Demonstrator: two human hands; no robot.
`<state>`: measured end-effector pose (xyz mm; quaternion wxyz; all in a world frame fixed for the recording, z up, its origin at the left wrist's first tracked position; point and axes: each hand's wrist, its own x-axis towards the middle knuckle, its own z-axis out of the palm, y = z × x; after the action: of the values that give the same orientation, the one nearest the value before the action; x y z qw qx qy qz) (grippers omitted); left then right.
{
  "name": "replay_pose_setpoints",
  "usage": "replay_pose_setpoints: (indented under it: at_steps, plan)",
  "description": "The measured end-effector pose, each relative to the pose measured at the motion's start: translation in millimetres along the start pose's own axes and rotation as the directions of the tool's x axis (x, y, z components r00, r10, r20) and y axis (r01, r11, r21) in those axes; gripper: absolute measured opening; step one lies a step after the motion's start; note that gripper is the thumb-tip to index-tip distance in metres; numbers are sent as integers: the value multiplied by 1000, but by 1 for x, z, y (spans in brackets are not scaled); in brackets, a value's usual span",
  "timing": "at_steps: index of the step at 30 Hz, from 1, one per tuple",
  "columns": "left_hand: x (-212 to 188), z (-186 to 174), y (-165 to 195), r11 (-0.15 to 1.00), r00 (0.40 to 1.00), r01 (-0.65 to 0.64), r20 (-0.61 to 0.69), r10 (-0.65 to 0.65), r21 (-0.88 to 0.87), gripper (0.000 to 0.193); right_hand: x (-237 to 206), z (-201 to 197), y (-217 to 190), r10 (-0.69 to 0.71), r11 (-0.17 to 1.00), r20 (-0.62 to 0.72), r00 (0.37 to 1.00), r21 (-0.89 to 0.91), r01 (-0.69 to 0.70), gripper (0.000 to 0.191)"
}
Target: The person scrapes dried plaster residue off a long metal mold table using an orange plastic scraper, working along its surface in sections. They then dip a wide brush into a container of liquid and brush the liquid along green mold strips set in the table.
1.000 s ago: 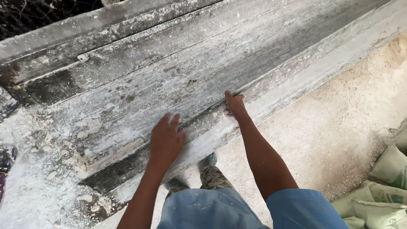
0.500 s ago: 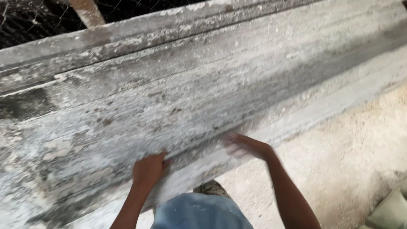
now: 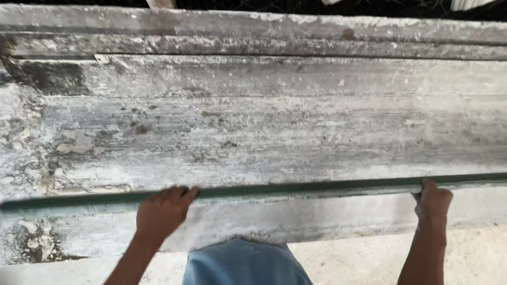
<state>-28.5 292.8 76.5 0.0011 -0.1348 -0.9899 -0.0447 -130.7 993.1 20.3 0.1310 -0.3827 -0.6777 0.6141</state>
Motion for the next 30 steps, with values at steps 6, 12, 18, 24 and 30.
replay_pose_setpoints:
  at_steps: [6, 12, 18, 24, 30]
  plan:
    - [135, -28, -71, 985, 987, -61, -137, 84, 163, 29, 57, 93, -64, -122, 992, 7, 993, 40, 121, 24]
    - [231, -10, -121, 995, 992, 56, -119, -47, 76, 34, 86, 217, -102, -207, 958, 93, 974, 219, 183, 26]
    - [271, -6, -136, 981, 992, 113, -67, -104, 160, 72, 106, 275, -125, -76, 995, 60, 995, -66, 79, 42]
    - [282, 0, -140, 981, 994, 74, -92, -58, 177, 81, 113, 288, -128, -8, 988, 27, 1000, -156, 12, 53]
    - [288, 4, -140, 983, 994, 93, -64, -84, 160, 87, 120, 279, -115, 11, 987, 100, 995, -162, 6, 61]
